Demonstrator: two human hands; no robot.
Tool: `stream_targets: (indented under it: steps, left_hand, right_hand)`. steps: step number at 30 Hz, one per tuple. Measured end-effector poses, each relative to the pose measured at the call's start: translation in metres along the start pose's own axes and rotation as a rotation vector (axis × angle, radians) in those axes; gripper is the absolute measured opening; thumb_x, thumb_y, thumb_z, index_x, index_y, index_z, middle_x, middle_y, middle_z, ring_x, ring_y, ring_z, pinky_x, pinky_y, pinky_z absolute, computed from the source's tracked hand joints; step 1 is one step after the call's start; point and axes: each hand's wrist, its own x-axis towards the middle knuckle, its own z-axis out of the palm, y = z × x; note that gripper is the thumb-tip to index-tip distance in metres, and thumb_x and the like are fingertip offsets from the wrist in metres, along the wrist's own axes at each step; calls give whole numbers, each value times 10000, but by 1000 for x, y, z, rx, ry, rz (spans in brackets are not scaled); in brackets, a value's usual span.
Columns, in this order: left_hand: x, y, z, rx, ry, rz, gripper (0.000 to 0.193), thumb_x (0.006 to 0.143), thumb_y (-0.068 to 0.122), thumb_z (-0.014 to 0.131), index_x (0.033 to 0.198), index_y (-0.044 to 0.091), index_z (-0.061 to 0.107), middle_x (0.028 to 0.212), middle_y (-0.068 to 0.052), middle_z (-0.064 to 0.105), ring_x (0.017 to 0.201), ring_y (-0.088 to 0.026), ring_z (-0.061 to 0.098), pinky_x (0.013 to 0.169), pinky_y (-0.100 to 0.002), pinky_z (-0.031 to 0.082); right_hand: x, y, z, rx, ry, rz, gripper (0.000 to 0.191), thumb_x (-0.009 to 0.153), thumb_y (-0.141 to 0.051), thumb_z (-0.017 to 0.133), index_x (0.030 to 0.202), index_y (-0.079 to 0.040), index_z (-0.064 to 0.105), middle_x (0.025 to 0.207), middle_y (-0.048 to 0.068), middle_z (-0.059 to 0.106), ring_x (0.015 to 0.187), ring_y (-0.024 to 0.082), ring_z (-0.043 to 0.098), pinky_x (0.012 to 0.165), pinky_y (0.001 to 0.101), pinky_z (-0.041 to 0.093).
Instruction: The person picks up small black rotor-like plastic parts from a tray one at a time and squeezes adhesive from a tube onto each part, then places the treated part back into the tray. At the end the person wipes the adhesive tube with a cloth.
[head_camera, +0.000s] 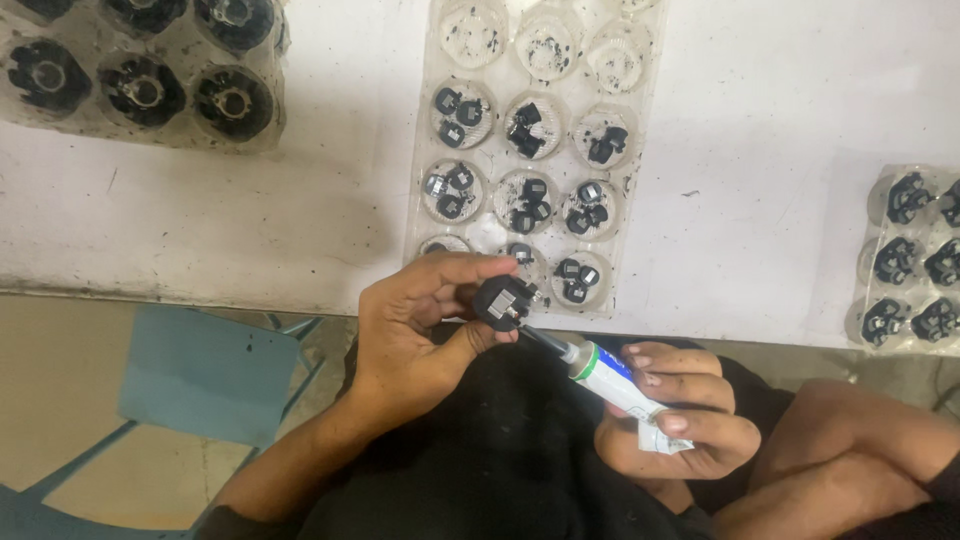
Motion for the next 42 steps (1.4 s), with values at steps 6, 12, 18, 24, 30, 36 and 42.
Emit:
stream_targets:
  steps: [6, 12, 18, 24, 30, 36, 42]
  left_hand:
    - [-6, 9, -14, 0, -34, -30, 440, 910, -149, 745, 1320, -14, 663, 1187, -94, 681, 1022, -148, 713, 907, -288, 638]
    - [-9, 18, -30, 12, -117, -48, 457, 921, -157, 740, 1343, 0, 659, 1199, -97, 682, 1030, -159, 717, 904, -301, 651]
    - [-10, 15, -44, -20, -182, -125, 472, 922, -168, 719, 1352, 12, 646, 1275, -103, 673, 1091, -167, 704, 938, -317, 658]
    - [-12, 10, -50, 4, -222, -157, 472, 921, -159, 737, 1351, 8, 642, 1266, -98, 680, 1100, -162, 707, 966, -316, 644]
    - [-14, 9, -51, 19, -218, -149, 477, 926, -154, 732, 1361, 17, 637, 1275, -91, 681, 1099, -157, 714, 980, -315, 642]
    - [-16, 5, -50, 59, -209, -150, 479, 917, -148, 739, 1356, 13, 638, 1250, -83, 693, 1087, -149, 717, 968, -307, 635]
    - [-21, -8, -51, -3, -180, -162, 474, 924, -118, 749, 1364, 20, 637, 1329, -118, 705, 1129, -160, 712, 1011, -323, 616]
  right_hand:
    - [-6, -9, 2, 26, -93, -24, 454, 797, -71, 844, 1101, -109, 509, 1016, 122, 657, 985, 233, 705, 904, 408, 672]
    - [-19, -25, 18, -65, -129, -28, 479, 783, -100, 859, 1105, -114, 505, 1037, 117, 652, 1028, 235, 701, 910, 423, 680]
    - [-29, -39, 26, -131, -150, -15, 516, 715, -42, 905, 1072, -109, 539, 1034, 114, 656, 1022, 234, 686, 879, 420, 688]
    - [-36, -46, 22, -182, -215, -15, 500, 691, -48, 911, 1075, -111, 597, 1025, 113, 663, 1016, 248, 684, 869, 440, 684]
    - [-38, -48, 19, -204, -252, -17, 497, 727, -65, 930, 1077, -113, 581, 1048, 122, 659, 1064, 243, 681, 885, 409, 670]
    - [-40, -50, 19, -236, -253, -27, 495, 724, -64, 930, 1082, -115, 592, 1049, 114, 665, 1071, 234, 683, 881, 395, 661]
    - [-42, -51, 20, -232, -225, -36, 485, 745, -67, 920, 1090, -111, 582, 1076, 115, 661, 1083, 227, 680, 890, 391, 666]
